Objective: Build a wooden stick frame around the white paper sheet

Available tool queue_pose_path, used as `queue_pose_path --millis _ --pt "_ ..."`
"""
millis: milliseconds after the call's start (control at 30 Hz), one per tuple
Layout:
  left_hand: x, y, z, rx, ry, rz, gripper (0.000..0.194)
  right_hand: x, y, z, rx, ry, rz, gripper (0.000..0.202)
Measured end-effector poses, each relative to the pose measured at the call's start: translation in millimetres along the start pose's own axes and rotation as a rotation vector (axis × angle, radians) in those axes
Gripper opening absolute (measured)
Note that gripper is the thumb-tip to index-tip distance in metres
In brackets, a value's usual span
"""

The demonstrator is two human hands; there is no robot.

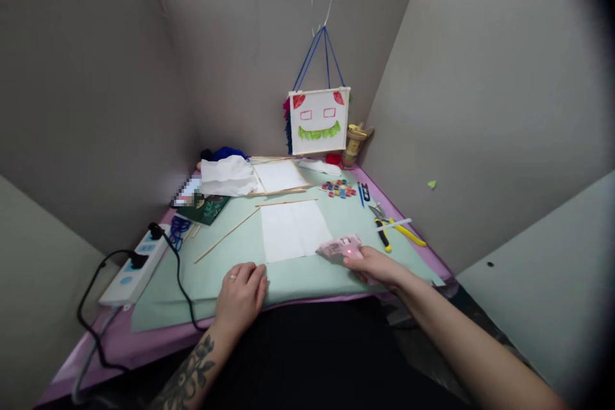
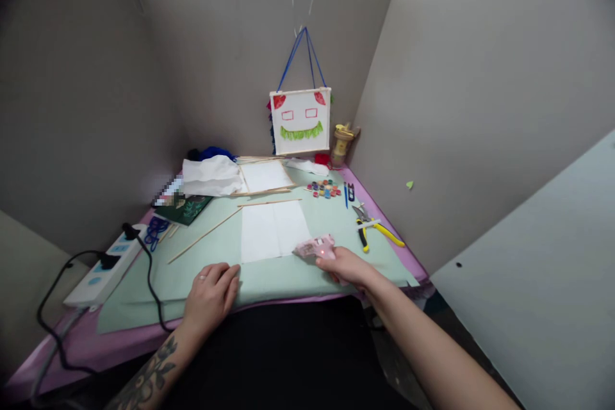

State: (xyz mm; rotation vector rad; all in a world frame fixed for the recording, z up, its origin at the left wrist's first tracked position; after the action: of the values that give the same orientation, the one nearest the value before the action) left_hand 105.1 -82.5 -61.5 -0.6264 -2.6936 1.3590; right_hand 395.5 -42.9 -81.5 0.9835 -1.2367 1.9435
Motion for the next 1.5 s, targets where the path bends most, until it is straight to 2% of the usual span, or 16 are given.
queue_pose_path --millis 300,967,1500 --pt "-2.5 -3.1 -1.1 -0.005 0.001 -0.011 0.022 -6.3 -9.3 3.7 -0.085 0.031 -0.076 0.034" --pt "-1.2 -2.6 -0.6 -0.004 -0.002 0.006 0.021 0.3 -4.4 1.7 -0.052 0.030 -0.028 0.031" --pt "-3.2 -3.9 -1.5 0.004 0.005 -0.030 0.022 -7.0 -22.5 13.1 -0.103 0.073 0.010 0.031"
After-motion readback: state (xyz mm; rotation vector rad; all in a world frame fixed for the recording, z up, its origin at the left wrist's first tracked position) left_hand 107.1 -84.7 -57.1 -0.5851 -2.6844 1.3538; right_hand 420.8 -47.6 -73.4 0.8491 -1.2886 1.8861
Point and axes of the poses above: each hand's wrist, its own z-axis away from the middle knuckle, its own y-axis out of the palm, x = y × z, the point moved 7 cm from there along -z, towards the middle knuckle, and after that the axes turned 9 degrees about -y, right-handed, at the moved point
